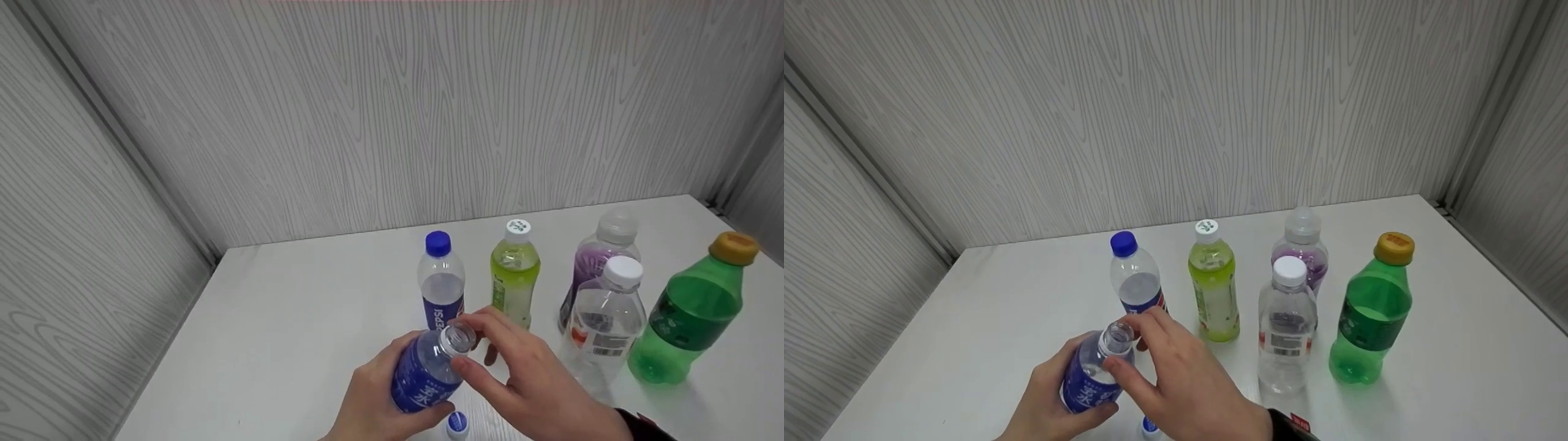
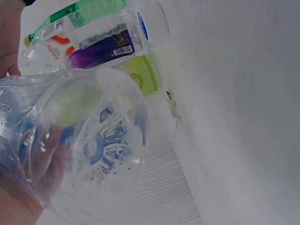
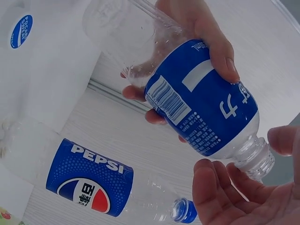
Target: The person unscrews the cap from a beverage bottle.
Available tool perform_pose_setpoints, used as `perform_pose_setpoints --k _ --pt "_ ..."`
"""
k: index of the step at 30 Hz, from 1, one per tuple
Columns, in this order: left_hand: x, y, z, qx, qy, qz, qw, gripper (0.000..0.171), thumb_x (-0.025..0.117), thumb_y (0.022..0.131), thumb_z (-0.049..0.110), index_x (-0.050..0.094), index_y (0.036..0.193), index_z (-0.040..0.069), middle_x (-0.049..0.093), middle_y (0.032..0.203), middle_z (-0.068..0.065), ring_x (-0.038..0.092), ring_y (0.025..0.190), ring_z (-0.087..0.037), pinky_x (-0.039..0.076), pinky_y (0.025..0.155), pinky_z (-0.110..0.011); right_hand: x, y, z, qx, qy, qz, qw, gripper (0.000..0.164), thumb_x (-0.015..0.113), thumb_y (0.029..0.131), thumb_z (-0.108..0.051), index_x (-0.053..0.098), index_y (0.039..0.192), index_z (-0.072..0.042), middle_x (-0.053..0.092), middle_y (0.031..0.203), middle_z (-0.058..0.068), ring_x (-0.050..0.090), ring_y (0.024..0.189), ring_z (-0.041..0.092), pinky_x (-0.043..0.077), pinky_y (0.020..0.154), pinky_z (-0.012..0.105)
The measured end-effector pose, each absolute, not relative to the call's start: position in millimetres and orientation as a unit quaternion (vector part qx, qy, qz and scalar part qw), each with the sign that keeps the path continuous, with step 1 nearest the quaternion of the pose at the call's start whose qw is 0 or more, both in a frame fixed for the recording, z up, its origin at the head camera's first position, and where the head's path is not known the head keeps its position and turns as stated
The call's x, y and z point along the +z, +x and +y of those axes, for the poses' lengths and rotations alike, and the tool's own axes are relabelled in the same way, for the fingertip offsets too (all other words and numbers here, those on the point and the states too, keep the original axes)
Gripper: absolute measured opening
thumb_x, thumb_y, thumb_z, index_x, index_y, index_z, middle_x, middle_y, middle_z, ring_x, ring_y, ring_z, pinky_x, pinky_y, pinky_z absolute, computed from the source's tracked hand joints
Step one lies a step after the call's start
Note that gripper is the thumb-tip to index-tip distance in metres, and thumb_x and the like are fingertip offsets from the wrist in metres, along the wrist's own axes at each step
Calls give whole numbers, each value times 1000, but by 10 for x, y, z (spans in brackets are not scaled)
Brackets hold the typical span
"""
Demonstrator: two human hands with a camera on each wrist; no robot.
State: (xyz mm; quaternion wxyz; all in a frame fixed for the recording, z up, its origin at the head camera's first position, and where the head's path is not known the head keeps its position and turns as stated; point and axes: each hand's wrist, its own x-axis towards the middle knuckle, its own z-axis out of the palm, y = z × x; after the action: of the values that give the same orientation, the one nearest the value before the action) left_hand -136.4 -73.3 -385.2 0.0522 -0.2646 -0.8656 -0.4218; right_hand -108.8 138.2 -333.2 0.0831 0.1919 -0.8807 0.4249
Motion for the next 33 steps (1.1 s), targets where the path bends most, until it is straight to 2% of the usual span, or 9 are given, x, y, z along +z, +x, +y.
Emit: perform_pose_setpoints --k 6,10,14,19,23,28,33 --pt "-3813 -1387 -724 -414 -262 -871 24 75 70 75 61 41 137 30 61 126 10 63 108 -6 56 92 -30 -3372 -1098 1354 425 213 -867 149 29 58 93 -38 55 120 -27 55 104 -22 54 86 -1 51 71 18" --pt "-3805 -1420 -745 -417 -261 -870 24 76 70 75 60 39 138 31 59 128 10 61 111 -7 55 94 -32 -3376 -1124 1321 422 217 -864 168 29 58 93 -38 55 120 -28 55 104 -23 55 88 -1 51 72 18" --pt "-3831 -1479 -795 -418 -272 -864 71 76 74 73 57 41 136 31 60 127 11 61 109 -6 55 94 -32 -3354 -1160 1253 422 214 -865 168 33 57 93 -41 55 122 -27 55 107 -23 53 91 -3 51 74 17" --pt "-3855 -1535 -832 -423 -254 -862 119 76 77 70 55 41 134 35 57 127 16 58 113 -4 53 98 -34 -3367 -1221 1150 407 256 -847 228 32 59 93 -33 55 123 -23 55 112 -18 55 93 -3 54 76 18" --pt "-3846 -1590 -864 -437 -227 -859 140 79 83 66 49 42 132 37 50 128 19 53 119 -3 50 102 -35 -3361 -1293 1053 394 262 -846 247 34 59 93 -35 55 123 -19 56 114 -13 57 99 -2 56 82 21" --pt "-3840 -1661 -960 -456 -187 -854 169 82 86 64 41 45 133 32 51 127 17 52 120 -3 49 104 -35 -3323 -1433 872 387 265 -853 231 41 54 94 -42 54 125 -16 57 117 -8 57 104 -1 55 90 23" --pt "-3874 -1744 -1001 -470 -161 -847 187 82 88 64 29 44 134 24 55 129 10 54 122 -9 52 99 -42 -3316 -1536 734 376 269 -853 241 43 53 94 -44 56 126 -15 58 115 -5 58 107 1 53 94 23"
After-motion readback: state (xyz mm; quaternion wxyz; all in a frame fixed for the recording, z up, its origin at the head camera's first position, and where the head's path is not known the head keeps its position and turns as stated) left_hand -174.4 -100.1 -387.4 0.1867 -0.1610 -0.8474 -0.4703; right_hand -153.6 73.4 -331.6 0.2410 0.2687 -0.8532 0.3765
